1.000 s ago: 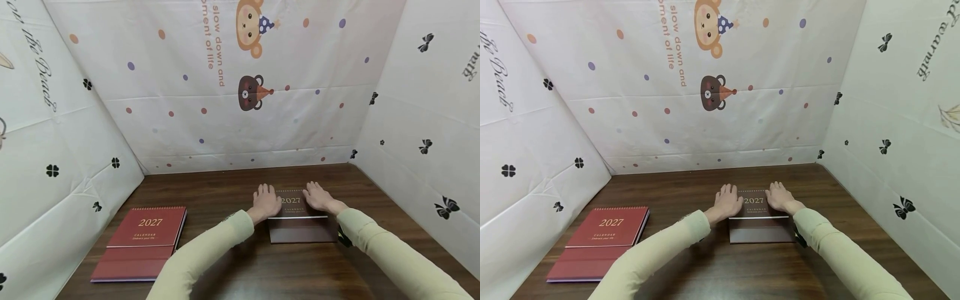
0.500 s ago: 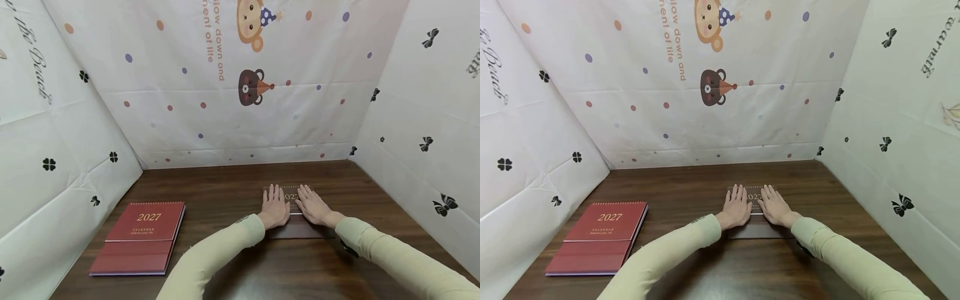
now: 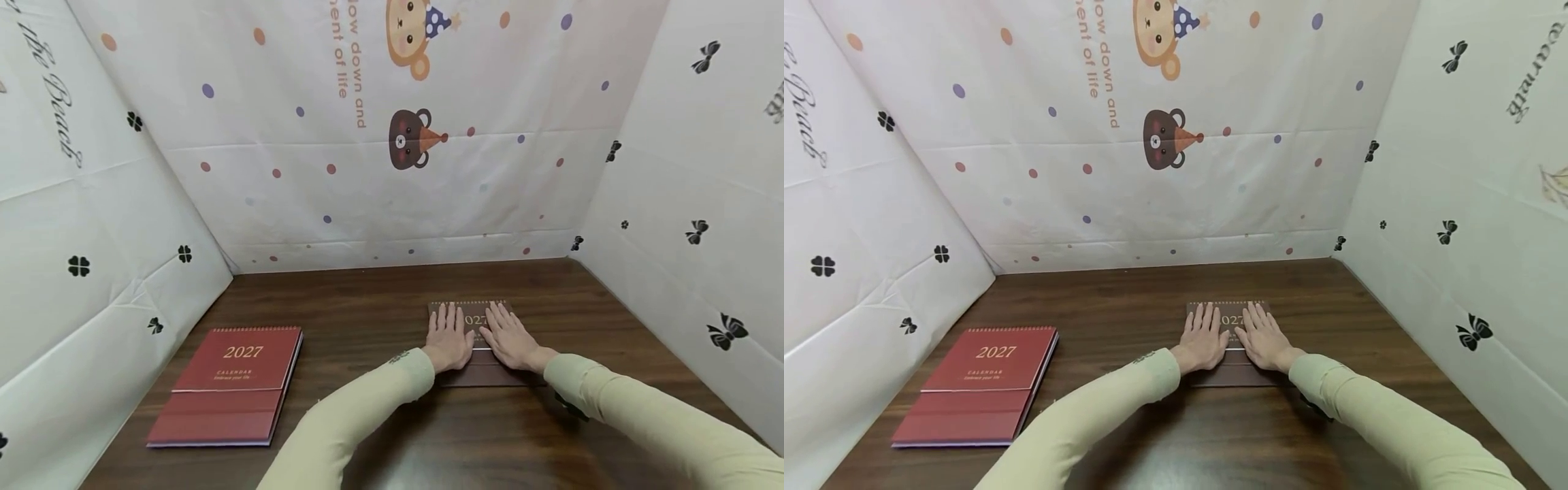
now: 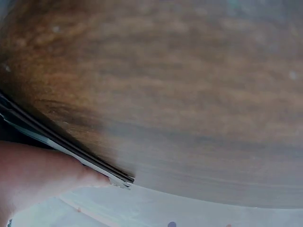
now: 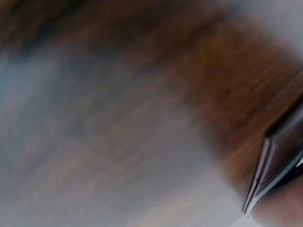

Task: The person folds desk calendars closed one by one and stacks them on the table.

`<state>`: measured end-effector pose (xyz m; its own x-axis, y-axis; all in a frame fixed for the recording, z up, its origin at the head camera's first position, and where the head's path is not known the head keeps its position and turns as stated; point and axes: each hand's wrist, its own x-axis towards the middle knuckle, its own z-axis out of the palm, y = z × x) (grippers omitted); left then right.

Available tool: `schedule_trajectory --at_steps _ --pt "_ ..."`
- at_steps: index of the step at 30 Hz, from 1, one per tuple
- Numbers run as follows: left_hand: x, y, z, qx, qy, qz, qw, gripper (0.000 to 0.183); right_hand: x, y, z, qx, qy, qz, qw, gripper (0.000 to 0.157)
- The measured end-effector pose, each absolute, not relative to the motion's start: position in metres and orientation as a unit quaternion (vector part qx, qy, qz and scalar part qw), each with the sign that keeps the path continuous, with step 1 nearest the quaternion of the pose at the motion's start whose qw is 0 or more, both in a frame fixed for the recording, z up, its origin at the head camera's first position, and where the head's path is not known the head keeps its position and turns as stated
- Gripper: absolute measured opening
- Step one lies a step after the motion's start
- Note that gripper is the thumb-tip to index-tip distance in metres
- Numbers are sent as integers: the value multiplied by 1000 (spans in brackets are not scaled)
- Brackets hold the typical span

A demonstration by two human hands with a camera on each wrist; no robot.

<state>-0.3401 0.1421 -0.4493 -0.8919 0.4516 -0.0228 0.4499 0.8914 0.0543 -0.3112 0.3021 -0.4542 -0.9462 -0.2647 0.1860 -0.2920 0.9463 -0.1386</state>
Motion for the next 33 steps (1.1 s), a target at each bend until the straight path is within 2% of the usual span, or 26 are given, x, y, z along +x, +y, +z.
schedule_trajectory --at_steps 33 --pt "-340 143 -452 221 975 -3 0 58 -309 298 -454 123 -986 83 74 57"
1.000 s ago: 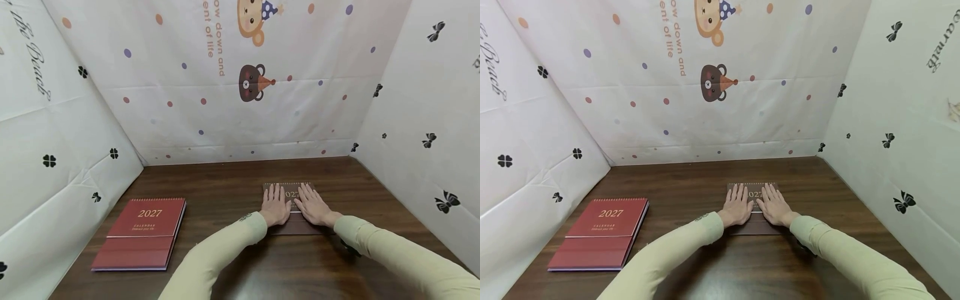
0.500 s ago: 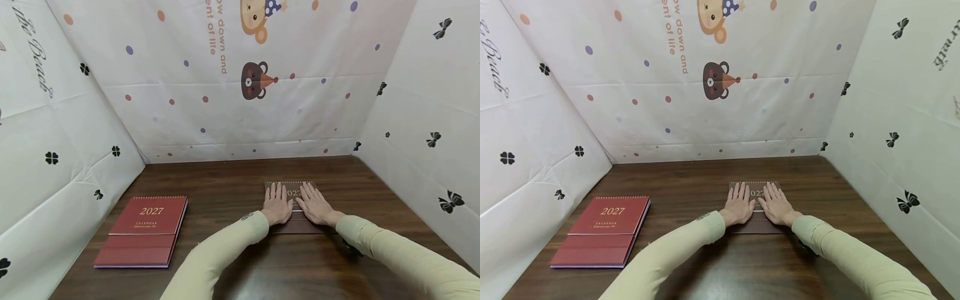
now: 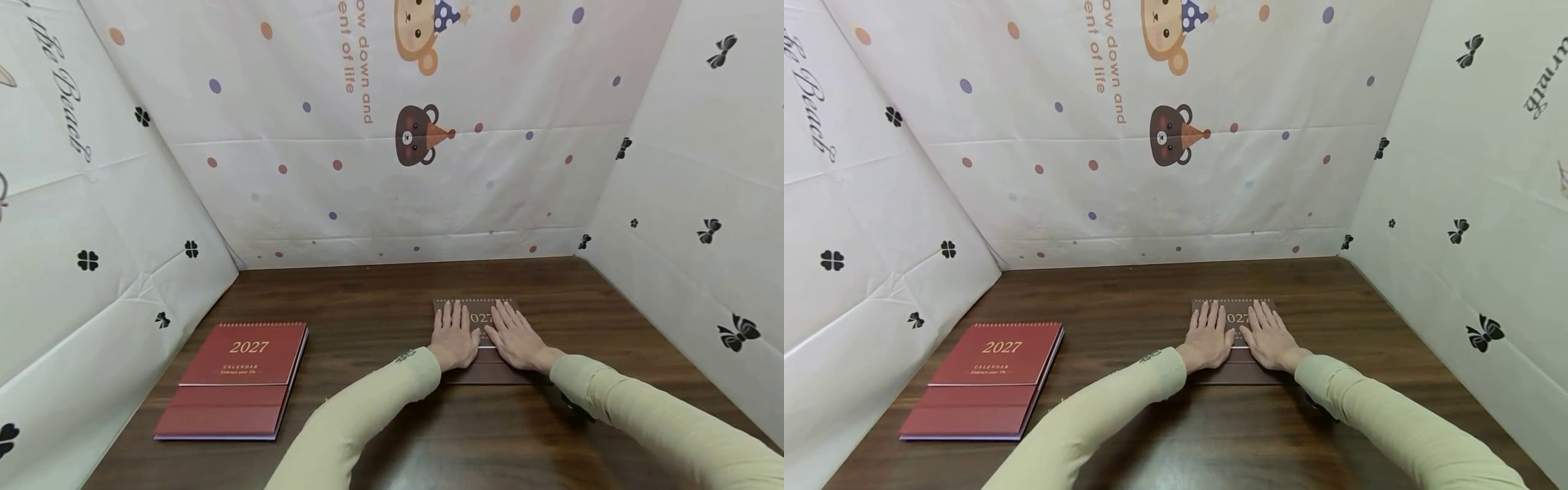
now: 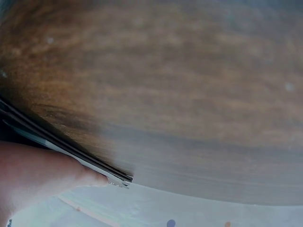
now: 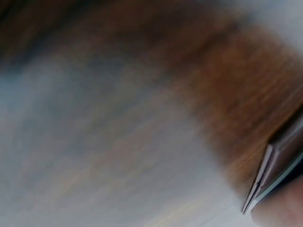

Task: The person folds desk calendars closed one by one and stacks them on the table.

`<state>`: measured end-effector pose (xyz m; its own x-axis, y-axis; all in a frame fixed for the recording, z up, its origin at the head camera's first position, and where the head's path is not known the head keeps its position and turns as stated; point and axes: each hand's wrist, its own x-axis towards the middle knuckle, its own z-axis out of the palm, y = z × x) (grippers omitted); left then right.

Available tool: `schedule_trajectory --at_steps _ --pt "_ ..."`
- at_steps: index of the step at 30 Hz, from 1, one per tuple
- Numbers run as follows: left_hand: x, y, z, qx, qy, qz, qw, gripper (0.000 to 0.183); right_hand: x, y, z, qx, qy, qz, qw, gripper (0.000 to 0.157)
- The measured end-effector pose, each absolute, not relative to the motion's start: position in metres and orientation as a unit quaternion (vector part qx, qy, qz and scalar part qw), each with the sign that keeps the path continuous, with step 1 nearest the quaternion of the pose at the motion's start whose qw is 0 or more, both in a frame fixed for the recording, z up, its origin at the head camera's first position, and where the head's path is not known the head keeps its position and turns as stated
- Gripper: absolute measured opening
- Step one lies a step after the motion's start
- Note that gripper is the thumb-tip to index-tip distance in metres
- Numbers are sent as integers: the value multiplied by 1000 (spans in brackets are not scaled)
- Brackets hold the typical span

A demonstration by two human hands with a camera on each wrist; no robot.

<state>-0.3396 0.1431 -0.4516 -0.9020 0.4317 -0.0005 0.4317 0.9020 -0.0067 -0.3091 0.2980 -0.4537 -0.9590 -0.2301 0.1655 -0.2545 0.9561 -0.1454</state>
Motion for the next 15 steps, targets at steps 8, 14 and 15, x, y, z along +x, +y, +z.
schedule_trajectory --at_steps 8,14,15 --pt "-338 141 -451 -220 -975 -7 -8 59 -311 299 -457 127 -986 90 58 61" --pt "-342 143 -454 -219 -975 -11 -25 59 -313 303 -461 131 -986 86 52 64" --pt "-343 144 -454 -219 -975 -11 -27 59 -314 303 -461 130 -987 84 53 63"
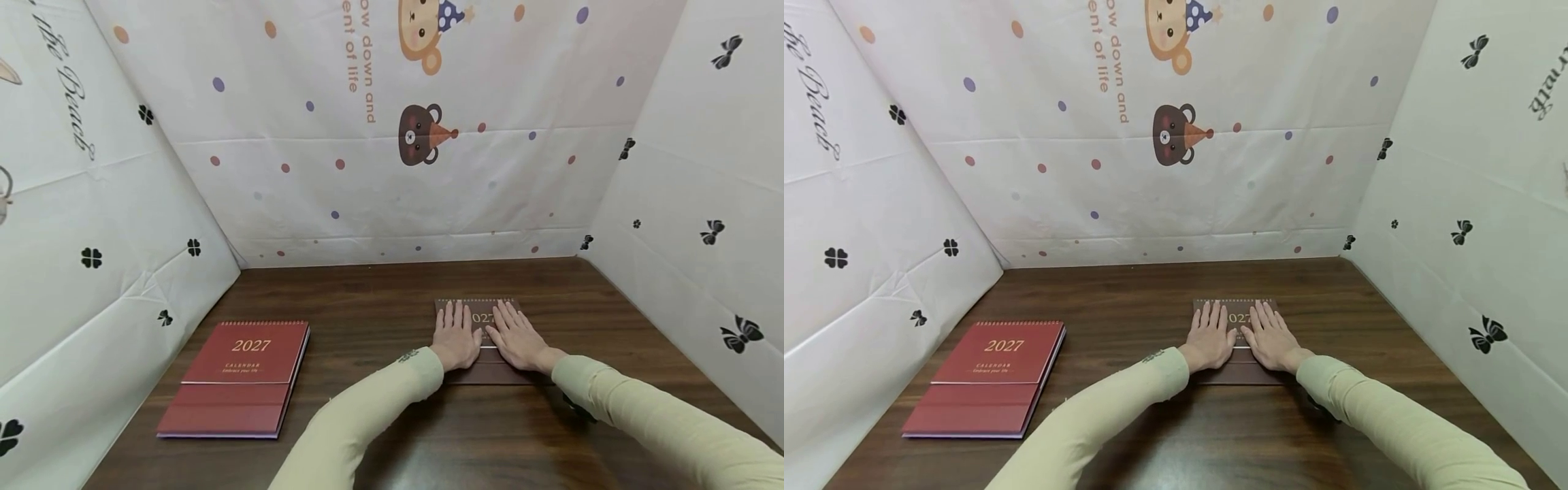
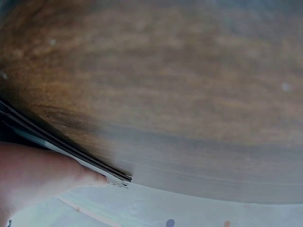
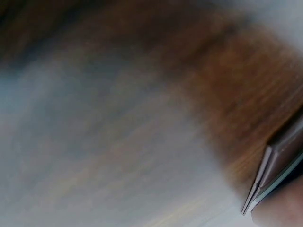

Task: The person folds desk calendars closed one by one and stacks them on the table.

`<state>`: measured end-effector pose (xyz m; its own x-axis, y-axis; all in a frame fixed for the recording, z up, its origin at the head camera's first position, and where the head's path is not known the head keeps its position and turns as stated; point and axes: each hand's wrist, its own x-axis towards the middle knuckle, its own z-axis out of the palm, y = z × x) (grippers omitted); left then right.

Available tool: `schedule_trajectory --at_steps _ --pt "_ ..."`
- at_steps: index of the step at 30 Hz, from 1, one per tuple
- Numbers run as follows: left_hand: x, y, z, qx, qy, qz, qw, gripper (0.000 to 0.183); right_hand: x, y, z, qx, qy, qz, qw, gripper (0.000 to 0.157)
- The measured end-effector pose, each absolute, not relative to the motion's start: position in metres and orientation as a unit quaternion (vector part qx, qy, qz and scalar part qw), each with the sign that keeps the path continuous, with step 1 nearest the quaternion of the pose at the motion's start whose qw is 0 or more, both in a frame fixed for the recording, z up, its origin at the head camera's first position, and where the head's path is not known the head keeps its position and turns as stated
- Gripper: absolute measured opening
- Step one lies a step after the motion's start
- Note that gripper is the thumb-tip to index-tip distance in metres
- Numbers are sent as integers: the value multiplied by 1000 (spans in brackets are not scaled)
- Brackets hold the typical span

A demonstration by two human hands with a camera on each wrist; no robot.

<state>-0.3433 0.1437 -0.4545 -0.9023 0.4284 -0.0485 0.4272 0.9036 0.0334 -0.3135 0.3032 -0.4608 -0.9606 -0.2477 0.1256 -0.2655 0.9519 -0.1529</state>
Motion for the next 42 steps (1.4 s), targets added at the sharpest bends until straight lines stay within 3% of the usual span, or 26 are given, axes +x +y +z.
schedule_trajectory --at_steps 18,23,28,32,35,42 --pt "-338 143 -450 218 976 -2 2 59 -309 299 -454 124 -986 86 64 59" --pt "-338 143 -446 220 975 -4 20 59 -309 299 -453 126 -986 89 68 59" --pt "-340 139 -429 219 974 43 46 59 -313 303 -444 140 -981 70 112 55" --pt "-337 131 -410 166 971 163 63 56 -317 312 -432 103 -984 33 141 49" --pt "-337 124 -397 94 948 289 93 55 -317 321 -420 37 -993 19 113 48" --pt "-347 105 -380 -61 767 599 220 55 -310 333 -400 -68 -983 163 -47 39"
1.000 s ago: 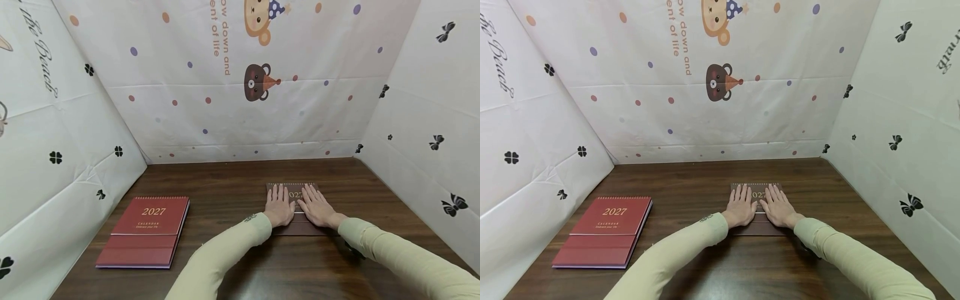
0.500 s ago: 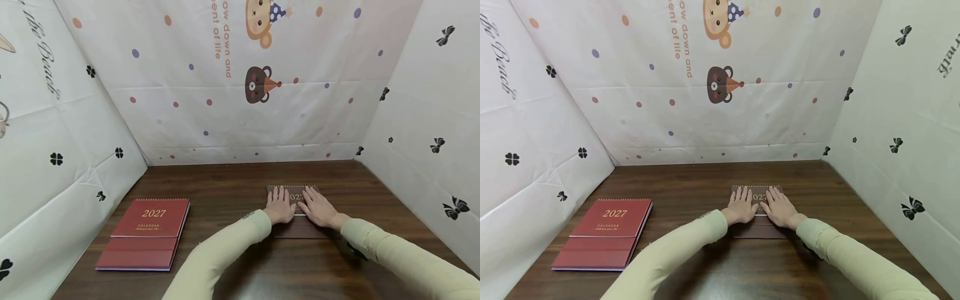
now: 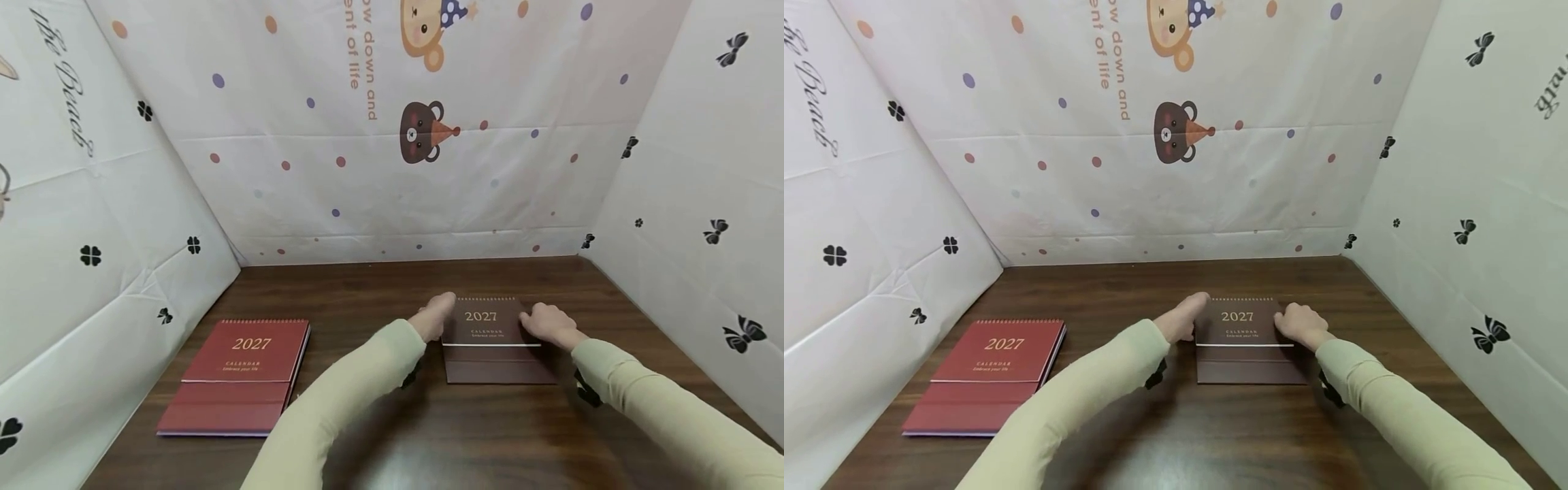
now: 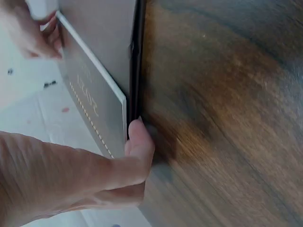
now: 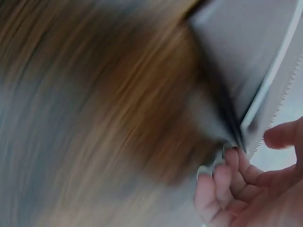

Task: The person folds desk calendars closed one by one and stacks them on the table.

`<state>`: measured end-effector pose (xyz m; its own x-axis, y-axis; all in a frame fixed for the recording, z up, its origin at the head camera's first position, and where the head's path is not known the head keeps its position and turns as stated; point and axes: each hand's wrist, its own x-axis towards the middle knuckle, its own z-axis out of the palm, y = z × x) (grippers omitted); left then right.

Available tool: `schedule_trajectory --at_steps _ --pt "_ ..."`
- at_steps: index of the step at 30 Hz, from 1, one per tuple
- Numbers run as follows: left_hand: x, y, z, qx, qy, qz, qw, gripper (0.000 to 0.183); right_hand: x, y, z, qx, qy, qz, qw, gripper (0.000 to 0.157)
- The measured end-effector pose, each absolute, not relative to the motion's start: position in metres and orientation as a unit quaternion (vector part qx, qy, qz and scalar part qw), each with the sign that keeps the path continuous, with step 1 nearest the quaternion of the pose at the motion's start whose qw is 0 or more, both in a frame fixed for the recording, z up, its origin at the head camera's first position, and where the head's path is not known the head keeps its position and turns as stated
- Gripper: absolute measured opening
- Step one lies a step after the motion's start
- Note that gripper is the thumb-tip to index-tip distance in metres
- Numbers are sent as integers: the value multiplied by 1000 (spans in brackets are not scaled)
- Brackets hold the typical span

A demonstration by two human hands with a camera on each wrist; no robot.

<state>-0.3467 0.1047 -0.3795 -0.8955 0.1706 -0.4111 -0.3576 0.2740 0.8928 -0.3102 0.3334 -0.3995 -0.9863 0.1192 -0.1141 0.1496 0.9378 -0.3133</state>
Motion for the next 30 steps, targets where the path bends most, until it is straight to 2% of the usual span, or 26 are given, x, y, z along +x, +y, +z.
schedule_trajectory --at_steps 4,9,18,24,30 --pt "-352 92 -377 -68 704 653 269 55 -307 331 -395 105 952 -272 88 30" --pt "-358 86 -380 -86 674 683 267 54 -306 329 -391 144 921 -344 113 25" --pt "-363 88 -386 -126 675 682 250 53 -307 326 -386 163 895 -390 144 28" --pt "-363 76 -383 -136 675 686 236 56 -312 315 -382 153 895 -389 159 37" --pt "-367 50 -375 -135 658 702 235 55 -320 295 -373 135 883 -416 173 35"
